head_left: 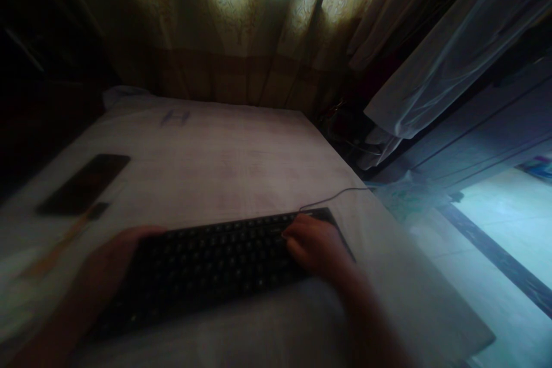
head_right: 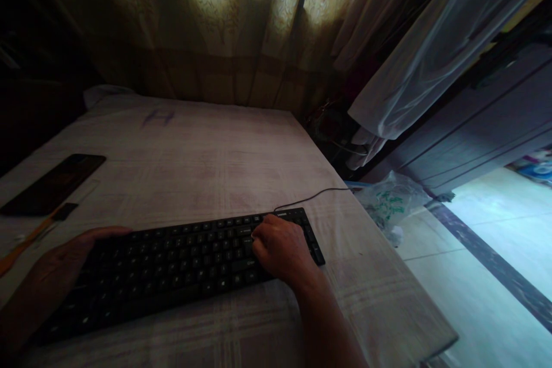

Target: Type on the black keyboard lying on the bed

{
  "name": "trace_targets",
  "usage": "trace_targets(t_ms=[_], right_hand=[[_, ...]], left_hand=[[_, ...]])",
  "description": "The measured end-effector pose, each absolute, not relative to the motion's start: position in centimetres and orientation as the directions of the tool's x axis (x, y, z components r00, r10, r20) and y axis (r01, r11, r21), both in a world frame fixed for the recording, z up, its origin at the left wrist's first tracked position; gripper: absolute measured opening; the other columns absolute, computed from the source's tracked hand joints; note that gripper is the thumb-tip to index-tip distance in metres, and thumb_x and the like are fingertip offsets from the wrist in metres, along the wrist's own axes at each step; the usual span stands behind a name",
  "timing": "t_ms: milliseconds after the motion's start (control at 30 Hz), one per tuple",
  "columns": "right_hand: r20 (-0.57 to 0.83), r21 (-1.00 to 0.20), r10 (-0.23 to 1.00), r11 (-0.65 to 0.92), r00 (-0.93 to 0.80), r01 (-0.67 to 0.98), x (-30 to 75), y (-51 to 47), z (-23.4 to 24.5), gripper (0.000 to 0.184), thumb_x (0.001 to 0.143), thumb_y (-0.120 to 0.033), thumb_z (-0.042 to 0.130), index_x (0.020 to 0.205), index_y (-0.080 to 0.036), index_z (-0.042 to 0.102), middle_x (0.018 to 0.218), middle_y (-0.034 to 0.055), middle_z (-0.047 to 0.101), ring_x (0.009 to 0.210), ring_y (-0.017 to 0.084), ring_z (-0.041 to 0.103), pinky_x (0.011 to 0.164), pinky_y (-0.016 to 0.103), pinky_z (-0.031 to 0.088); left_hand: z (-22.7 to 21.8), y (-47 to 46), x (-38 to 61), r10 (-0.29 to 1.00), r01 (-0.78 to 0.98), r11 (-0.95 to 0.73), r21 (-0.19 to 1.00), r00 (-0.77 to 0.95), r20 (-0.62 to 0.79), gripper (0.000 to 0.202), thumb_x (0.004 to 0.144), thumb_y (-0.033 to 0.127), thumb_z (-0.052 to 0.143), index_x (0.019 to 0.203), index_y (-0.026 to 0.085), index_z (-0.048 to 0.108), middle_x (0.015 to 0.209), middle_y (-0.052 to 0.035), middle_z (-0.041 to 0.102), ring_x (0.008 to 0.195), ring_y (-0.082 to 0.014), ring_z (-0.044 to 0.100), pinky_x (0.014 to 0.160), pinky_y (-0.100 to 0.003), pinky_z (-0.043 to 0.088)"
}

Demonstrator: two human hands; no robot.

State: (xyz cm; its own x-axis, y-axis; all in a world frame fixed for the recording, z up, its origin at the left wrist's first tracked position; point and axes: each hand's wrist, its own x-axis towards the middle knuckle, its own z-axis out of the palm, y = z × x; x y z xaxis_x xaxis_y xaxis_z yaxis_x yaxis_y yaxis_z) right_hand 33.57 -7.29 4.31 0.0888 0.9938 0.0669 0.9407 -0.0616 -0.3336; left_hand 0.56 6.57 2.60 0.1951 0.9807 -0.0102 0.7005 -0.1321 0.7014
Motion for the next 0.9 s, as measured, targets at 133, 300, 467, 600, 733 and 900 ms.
trace_targets(t_ms=[133, 300, 467, 600, 733, 900], right_hand=[[0.171, -0.412, 0.982, -0.002, 0.08, 0.911, 33.8, -7.4, 4.2, 0.018, 0.079, -0.013, 0.056, 0.083, -0.018, 0.073, 0.083, 0.0045, 0.067, 0.072, 0.016, 0.063, 0.067, 0.027, 0.046], [0.318, -0.434, 0.944, 0.062, 0.089, 0.899, 33.4, -7.1, 3.5, 0.021, 0.082, -0.015, 0.053, 0.09, -0.019, 0.072, 0.084, 0.0048, 0.067, 0.076, 0.016, 0.063, 0.07, 0.027, 0.048], [0.312, -0.41, 0.949, 0.098, 0.039, 0.907, 32.2, -6.6, 2.8, 0.023, 0.083, -0.015, 0.055, 0.095, -0.02, 0.073, 0.088, 0.0053, 0.068, 0.077, 0.016, 0.064, 0.069, 0.027, 0.049], [0.258, -0.379, 0.966, 0.085, 0.017, 0.922, 31.8, -6.5, 2.7, 0.024, 0.081, -0.013, 0.057, 0.097, -0.02, 0.074, 0.09, 0.0058, 0.069, 0.078, 0.017, 0.064, 0.069, 0.027, 0.049], [0.215, -0.366, 0.974, 0.013, 0.071, 0.93, 32.3, -6.6, 3.0, 0.023, 0.081, -0.013, 0.058, 0.094, -0.022, 0.075, 0.09, 0.0049, 0.069, 0.079, 0.017, 0.065, 0.071, 0.028, 0.05], [0.194, -0.347, 0.976, -0.026, 0.099, 0.938, 33.0, -6.8, 3.3, 0.023, 0.08, -0.013, 0.058, 0.093, -0.023, 0.075, 0.089, 0.0044, 0.069, 0.08, 0.017, 0.065, 0.072, 0.028, 0.05]], left_hand=[[2.3, 6.6, 0.5, 0.977, 0.682, -0.139, 0.718, 0.214, -0.014, 0.051, 0.078, 0.055, 0.032, 0.086, 0.025, 0.071, 0.1, -0.0049, 0.076, 0.102, -0.0278, 0.068, 0.103, -0.046, 0.044], [2.7, 6.6, 0.7, 0.977, 0.696, -0.148, 0.703, 0.214, -0.006, 0.053, 0.076, 0.057, 0.032, 0.085, 0.023, 0.072, 0.098, -0.006, 0.076, 0.101, -0.0281, 0.068, 0.102, -0.046, 0.045], [2.8, 6.5, 0.8, 0.978, 0.709, -0.149, 0.689, 0.208, -0.003, 0.055, 0.075, 0.059, 0.03, 0.083, 0.025, 0.072, 0.097, -0.0047, 0.076, 0.101, -0.0273, 0.068, 0.102, -0.043, 0.046], [2.8, 6.4, 0.8, 0.979, 0.707, -0.139, 0.693, 0.205, -0.013, 0.054, 0.075, 0.058, 0.031, 0.084, 0.024, 0.072, 0.098, -0.0052, 0.076, 0.101, -0.0278, 0.068, 0.101, -0.045, 0.046], [2.7, 6.4, 0.8, 0.982, 0.706, -0.12, 0.698, 0.187, -0.02, 0.054, 0.075, 0.058, 0.031, 0.085, 0.024, 0.072, 0.1, -0.0054, 0.076, 0.104, -0.0281, 0.067, 0.102, -0.045, 0.046], [3.0, 6.4, 0.9, 0.98, 0.702, -0.132, 0.7, 0.198, -0.014, 0.056, 0.075, 0.059, 0.031, 0.087, 0.023, 0.072, 0.101, -0.0064, 0.076, 0.103, -0.0288, 0.068, 0.1, -0.046, 0.046]])
